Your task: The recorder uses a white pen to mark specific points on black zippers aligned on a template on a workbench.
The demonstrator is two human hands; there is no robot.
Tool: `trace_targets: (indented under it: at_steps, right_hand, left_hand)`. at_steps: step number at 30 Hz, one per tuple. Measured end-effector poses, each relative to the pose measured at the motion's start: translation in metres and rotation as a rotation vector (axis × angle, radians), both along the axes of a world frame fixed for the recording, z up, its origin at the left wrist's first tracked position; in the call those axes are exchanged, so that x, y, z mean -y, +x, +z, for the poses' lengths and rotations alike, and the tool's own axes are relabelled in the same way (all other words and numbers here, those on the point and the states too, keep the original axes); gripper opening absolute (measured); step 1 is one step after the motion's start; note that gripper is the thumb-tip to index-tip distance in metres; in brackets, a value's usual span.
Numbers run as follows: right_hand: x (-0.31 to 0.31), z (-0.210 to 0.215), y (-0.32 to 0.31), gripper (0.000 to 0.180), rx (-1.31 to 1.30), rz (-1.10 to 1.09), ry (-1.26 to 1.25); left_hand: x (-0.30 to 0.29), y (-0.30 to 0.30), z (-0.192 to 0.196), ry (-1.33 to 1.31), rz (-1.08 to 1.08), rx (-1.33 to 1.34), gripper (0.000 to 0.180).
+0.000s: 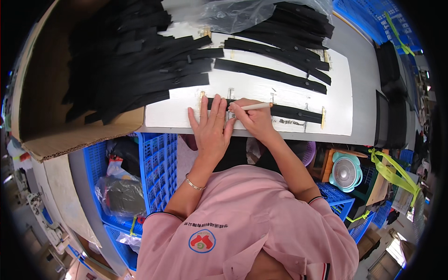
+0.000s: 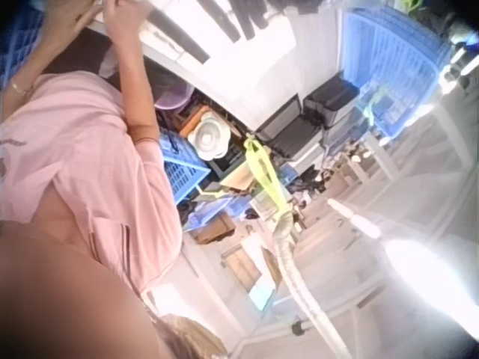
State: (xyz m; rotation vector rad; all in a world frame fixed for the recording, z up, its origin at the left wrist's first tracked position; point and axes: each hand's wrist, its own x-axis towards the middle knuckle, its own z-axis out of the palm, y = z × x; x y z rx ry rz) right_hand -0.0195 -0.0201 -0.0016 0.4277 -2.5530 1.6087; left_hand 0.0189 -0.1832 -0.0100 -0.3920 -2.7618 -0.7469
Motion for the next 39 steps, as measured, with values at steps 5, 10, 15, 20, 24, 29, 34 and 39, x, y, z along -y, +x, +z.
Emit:
trace_targets:
  at_steps: [5,10,15,20,24,29,34,39]
  right_hand:
    - [-0.01,0.01,0.007,0.022,0.114,-0.038,-0.2]
    - [-0.062,0.024,0.026,0.024,0.052,-0.298,-0.14]
    - [-0.084,0.008,0.027,0.024,0.036,-0.377,-0.081]
    - [-0.082,0.003,0.027,0.022,-0.006,-0.359,-0.069]
    - [-0.08,0.005,0.026,0.024,0.05,-0.391,-0.07]
    - [-0.08,0.001,0.026,0.024,0.023,-0.401,-0.002]
    - [-0.081,0.0,0.025,0.024,-0.019,-0.386,0.054]
    - [-0.082,0.0,0.026,0.023,-0.057,-0.4,0.068]
  left_hand:
    - [0.001,0.001,0.001,-0.024,-0.001,0.023,0.056]
    - [0.001,0.0,0.002,-0.04,-0.001,-0.011,0.057]
    - [0.001,-0.001,0.002,-0.064,-0.012,-0.004,0.058]
    - [-0.008,0.003,0.011,-0.103,0.021,0.037,0.059]
    - [-0.039,0.009,0.017,0.02,-0.11,0.073,0.059]
    - [-0.061,0.012,0.013,0.019,-0.243,0.113,0.053]
    - [-0.061,0.012,0.013,0.025,-0.238,0.12,0.052]
    - [-0.063,0.012,0.012,0.026,-0.23,0.108,0.052]
